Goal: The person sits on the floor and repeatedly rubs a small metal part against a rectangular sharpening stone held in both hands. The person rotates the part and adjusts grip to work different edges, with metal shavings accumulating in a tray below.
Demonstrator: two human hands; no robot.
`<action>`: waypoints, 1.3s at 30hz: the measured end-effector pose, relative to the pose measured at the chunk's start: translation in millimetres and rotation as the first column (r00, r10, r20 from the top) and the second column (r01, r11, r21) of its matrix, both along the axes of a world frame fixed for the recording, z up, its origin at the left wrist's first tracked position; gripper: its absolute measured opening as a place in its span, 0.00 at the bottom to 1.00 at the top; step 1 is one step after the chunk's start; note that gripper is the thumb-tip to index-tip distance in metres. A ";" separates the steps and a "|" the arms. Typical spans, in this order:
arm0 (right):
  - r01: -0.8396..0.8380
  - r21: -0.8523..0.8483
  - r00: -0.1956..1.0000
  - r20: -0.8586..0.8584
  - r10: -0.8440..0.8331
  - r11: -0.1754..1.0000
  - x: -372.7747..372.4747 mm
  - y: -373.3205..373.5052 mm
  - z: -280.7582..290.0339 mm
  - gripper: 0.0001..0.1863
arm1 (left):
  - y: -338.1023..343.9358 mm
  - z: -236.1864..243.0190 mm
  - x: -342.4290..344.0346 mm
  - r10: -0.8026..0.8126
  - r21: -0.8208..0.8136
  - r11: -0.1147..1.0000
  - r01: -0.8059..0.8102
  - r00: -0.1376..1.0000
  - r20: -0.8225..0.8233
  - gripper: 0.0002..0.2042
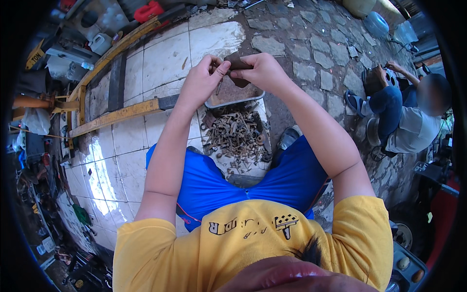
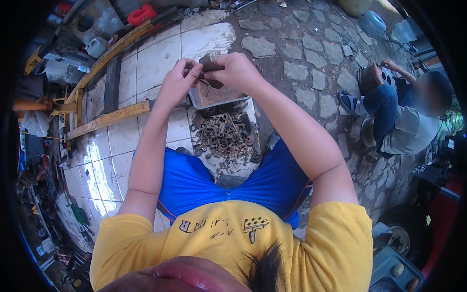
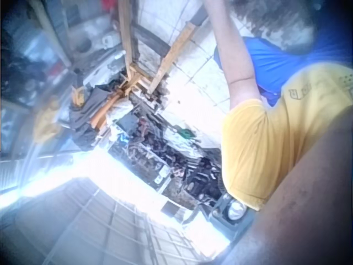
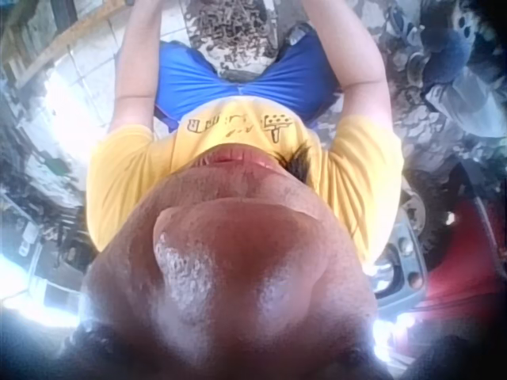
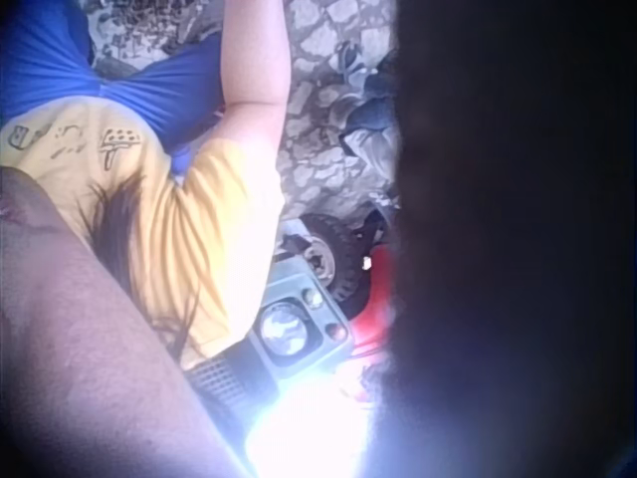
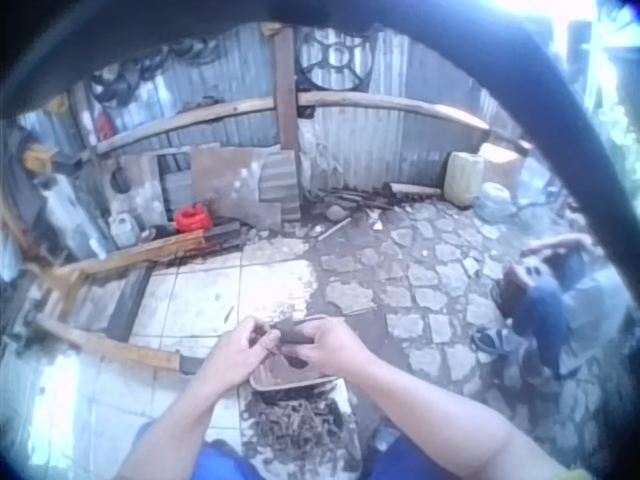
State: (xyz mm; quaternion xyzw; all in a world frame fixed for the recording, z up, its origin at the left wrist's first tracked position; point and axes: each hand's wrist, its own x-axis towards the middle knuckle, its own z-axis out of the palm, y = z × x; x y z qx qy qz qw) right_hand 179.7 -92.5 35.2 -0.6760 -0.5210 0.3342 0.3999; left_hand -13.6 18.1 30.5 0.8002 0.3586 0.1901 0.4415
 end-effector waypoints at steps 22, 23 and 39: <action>0.048 -0.108 0.727 -0.678 -0.109 0.993 4.7 3.3 -1.9 0.19 | 8.6 -11.8 -0.1 0.055 -0.178 0.984 -0.001 0.952 0.300 0.07; 0.057 -0.056 0.693 -0.716 -0.080 0.997 6.3 3.1 -1.7 0.19 | 11.2 -14.4 0.5 0.049 -0.132 0.991 -0.012 0.958 0.281 0.07; 0.081 -0.073 0.648 -0.754 -0.108 0.994 -1.3 -2.6 12.1 0.17 | -2.3 4.7 -0.8 0.106 0.184 0.974 -0.133 0.983 0.152 0.07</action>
